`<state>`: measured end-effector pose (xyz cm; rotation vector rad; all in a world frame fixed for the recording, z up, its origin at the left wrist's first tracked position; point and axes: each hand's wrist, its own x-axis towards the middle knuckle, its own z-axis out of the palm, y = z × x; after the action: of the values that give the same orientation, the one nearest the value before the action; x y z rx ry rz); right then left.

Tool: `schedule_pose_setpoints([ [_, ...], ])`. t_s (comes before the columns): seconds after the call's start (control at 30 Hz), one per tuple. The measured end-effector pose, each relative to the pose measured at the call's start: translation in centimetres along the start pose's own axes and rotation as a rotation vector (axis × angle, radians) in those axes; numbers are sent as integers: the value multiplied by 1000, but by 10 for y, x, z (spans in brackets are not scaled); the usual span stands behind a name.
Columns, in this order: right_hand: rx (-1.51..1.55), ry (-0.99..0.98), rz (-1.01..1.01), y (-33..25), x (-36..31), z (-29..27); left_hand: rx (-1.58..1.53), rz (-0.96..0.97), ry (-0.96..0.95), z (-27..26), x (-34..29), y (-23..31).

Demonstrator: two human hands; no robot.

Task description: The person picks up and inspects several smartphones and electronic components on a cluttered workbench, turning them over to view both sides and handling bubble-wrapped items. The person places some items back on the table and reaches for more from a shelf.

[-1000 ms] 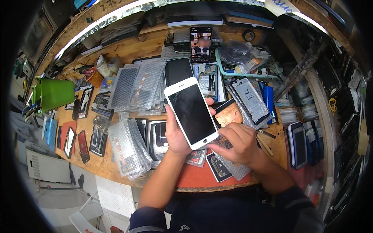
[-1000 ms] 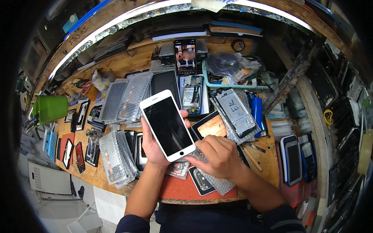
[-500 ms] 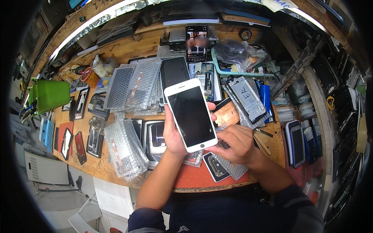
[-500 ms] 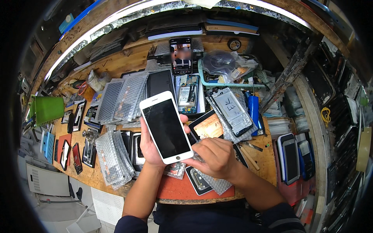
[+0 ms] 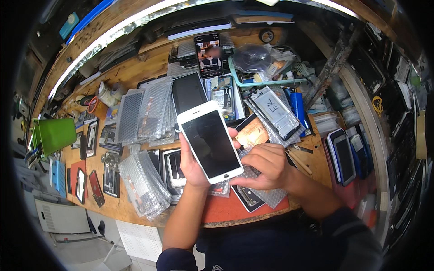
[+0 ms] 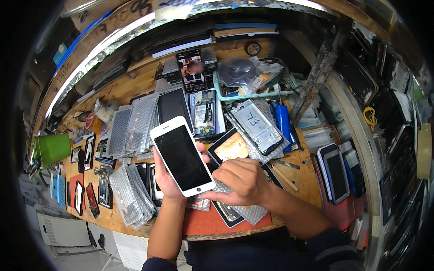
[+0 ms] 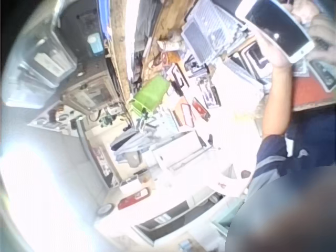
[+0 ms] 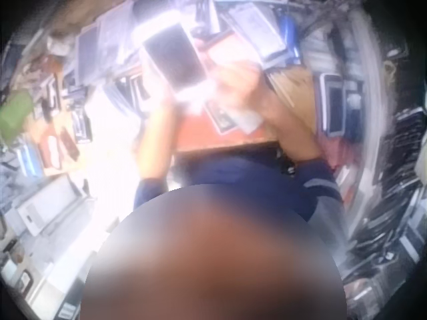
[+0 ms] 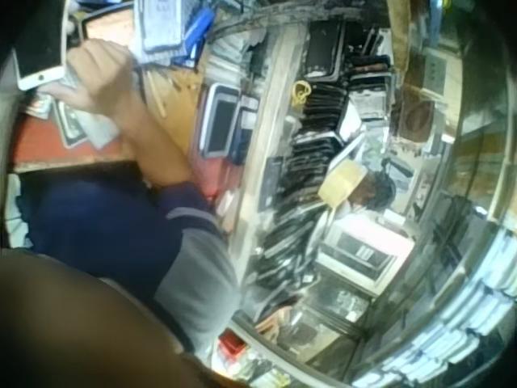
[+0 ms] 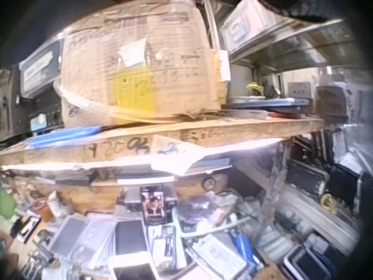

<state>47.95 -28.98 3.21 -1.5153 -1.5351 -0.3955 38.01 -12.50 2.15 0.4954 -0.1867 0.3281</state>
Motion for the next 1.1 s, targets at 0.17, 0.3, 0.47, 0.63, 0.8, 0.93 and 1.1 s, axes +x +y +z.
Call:
schedule_pose_setpoints([
  [0.17,13,13,13,2,-2,2,40,47,29,-2,3,1],
  [0.3,27,19,21,1,-2,4,17,92,115,-5,5,5],
  [0.47,183,-44,195,-5,-3,4,-23,94,125,-6,6,7],
  [0.63,719,-87,598,-9,-9,8,-1,120,101,-5,5,7],
  [0.8,1016,-100,732,-9,-13,13,44,176,90,-6,4,6],
  [0.93,1104,-111,786,-11,-13,12,38,205,84,-5,4,5],
  [1.1,1176,-86,833,-13,-14,15,54,260,113,-2,3,0],
])
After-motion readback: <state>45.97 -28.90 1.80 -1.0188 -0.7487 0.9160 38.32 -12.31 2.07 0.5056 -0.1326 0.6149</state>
